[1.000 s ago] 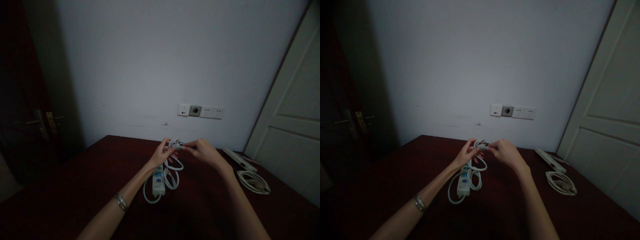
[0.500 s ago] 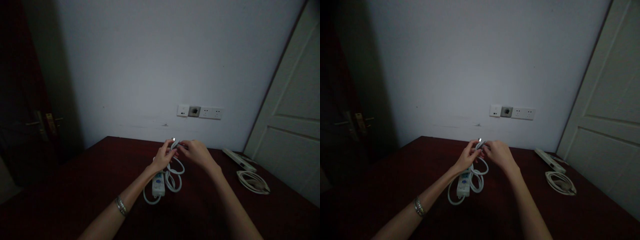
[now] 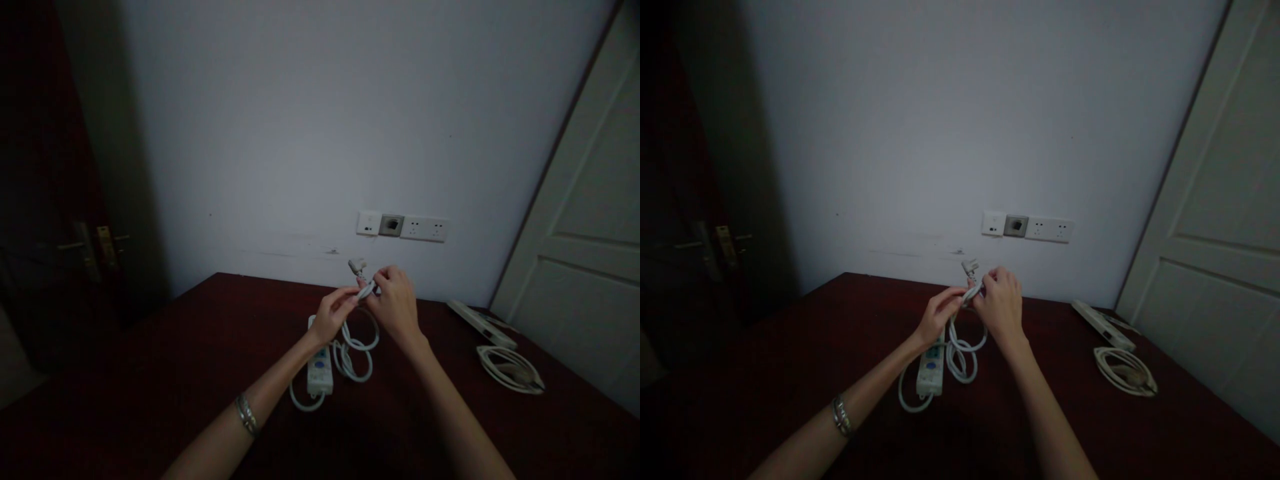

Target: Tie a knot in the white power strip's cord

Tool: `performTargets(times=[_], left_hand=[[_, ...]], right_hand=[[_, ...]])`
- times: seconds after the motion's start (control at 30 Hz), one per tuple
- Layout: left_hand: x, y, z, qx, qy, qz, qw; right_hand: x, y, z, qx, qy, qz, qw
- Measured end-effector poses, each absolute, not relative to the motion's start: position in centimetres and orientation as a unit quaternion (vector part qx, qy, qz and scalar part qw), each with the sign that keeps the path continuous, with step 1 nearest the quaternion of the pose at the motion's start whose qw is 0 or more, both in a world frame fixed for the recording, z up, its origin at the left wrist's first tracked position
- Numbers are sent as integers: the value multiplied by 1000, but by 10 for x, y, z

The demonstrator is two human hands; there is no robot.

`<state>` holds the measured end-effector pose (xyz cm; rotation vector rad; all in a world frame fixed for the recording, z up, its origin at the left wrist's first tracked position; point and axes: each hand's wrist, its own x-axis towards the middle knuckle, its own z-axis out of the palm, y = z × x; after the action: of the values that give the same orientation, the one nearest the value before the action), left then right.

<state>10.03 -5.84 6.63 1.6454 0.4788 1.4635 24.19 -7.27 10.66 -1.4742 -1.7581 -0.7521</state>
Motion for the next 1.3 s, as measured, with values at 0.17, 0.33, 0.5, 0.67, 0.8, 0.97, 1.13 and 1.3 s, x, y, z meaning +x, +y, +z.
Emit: performTargets(times=[0.17,0.33,0.5,0.67,0.8,0.97,1.13,1.3], left_hand=[[102,-43,64,482,282,599,574],[100,-42,71,511,272,585,568],[87,-44,84,484,279,590,583],[77,-44,91,499,266,595,571],[80,-47,90,546,228,589,551],[79,-55,96,643,196,571,471],[81,-58,96,613,203,555,525],[94,-58,87,558,181,506,633]], right_hand=[[239,-75,105,-580,-691,-237,360],[223,-82,105,-582,-722,-212,308],[220,-91,113,-479,-826,-85,284],[231,-92,123,-414,-835,176,318],[234,-87,122,-424,-769,266,397],[227,-85,118,-347,-804,328,354],[223,-83,119,-348,-741,408,404],[227,-75,114,-407,-610,463,498]])
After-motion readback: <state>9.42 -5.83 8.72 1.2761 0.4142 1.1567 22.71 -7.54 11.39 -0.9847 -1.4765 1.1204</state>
